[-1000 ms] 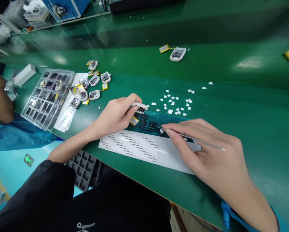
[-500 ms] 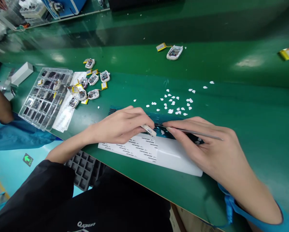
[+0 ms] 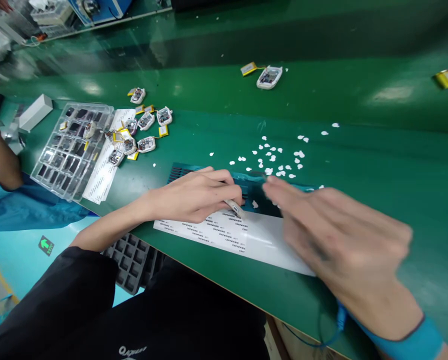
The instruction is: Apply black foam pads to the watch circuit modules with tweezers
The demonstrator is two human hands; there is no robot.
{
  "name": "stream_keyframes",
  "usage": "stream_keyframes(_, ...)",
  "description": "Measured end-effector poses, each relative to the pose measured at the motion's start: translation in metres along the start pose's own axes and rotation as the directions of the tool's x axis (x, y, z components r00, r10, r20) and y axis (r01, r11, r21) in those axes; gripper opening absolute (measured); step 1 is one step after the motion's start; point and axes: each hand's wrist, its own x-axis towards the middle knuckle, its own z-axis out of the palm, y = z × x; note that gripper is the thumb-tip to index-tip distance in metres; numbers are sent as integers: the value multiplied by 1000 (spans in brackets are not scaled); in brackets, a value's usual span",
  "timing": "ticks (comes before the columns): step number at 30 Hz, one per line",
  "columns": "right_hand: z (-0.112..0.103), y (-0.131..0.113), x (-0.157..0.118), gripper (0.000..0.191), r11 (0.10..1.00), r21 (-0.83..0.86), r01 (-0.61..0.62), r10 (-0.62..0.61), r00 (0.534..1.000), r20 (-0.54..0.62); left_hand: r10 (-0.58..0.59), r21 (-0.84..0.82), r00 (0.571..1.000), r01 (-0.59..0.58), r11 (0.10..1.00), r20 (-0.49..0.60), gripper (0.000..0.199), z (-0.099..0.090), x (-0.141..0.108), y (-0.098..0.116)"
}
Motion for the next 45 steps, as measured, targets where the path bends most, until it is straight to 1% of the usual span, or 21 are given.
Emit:
stream_keyframes(2,-4,8,-19,27,992,-48,-113,112,994,-15,33,88,999,-33,996,0,31,1,-1,1)
stream_keyframes(4,-7,15,-36,29,987,-66,-146,143,988,-61,111,97,993,-107,990,-39,35,2,-2,2)
stream_keyframes(6,-7,21,-46,29,985,-79,-152,145,985,-89,167,4,967,-169,986,-195,35,2,-4,4)
stream_keyframes(7,-7,22,-47,28,985,-85,-153,145,985,-96,126,-82,938,-160,984,-323,33,1,-5,4)
stream_keyframes(8,-6,22,-45,28,984,-91,-154,145,984,-101,21,-194,884,-126,973,-467,32,-1,-6,4)
stream_keyframes(9,-5,21,-39,28,984,-97,-152,142,984,-106,-134,-327,800,-81,942,-585,33,-3,-6,2)
stream_keyframes(10,-3,19,-32,28,985,-102,-142,130,985,-117,-312,-470,698,-41,882,-645,34,-5,-6,0)
stream_keyframes(11,-2,16,-23,28,987,-107,-121,106,985,-136,-475,-608,606,-19,793,-638,35,-7,-5,-4)
stream_keyframes(12,-1,12,-13,31,991,-111,-79,60,985,-163,-599,-731,560,-19,682,-573,35,-8,-4,-9)
stream_keyframes(13,-1,8,-3,35,993,-116,-22,-1,980,-199,-687,-835,552,-33,549,-473,33,-9,-2,-14)
stream_keyframes(14,-2,3,5,42,991,-126,47,-77,966,-248,-736,-915,577,-49,400,-353,30,-10,0,-19)
stream_keyframes(16,-7,-6,16,55,982,-131,135,-166,952,-258,-747,-990,650,-67,126,-139,21,-9,3,-25)
stream_keyframes(17,-11,-10,18,59,981,-124,148,-174,957,-231,-733,-997,676,-72,36,-75,17,-7,4,-26)
stream_keyframes(18,-15,-13,19,64,987,-100,124,-134,986,-103,-720,-997,693,-78,-13,-45,13,-5,5,-25)
stream_keyframes(20,-22,-17,14,62,986,-87,145,-147,989,-17,-708,-995,704,-94,-21,-51,6,-1,7,-19)
stream_keyframes(23,-22,-19,6,52,966,-80,246,-252,965,-77,-682,-991,726,-133,-12,-89,15,6,7,-7)
stream_keyframes(26,-14,-21,2,51,950,-99,296,-304,949,-84,-662,-985,745,-163,-65,-80,29,13,8,4)
stream_keyframes(30,-5,-28,3,54,946,-143,292,-305,949,-78,-675,-980,735,-174,-97,-63,31,19,9,15)
stream_keyframes(34,-5,-31,5,56,941,-168,293,-309,948,-78,-687,-979,724,-181,-94,-68,28,18,10,21)
stream_keyframes(40,-14,-33,10,68,915,-189,357,-352,934,60,-709,-972,699,-216,-88,-91,32,19,10,27)
stream_keyframes(45,-13,-35,7,63,912,-201,358,-353,934,64,-705,-969,706,-217,-118,-72,31,21,11,28)
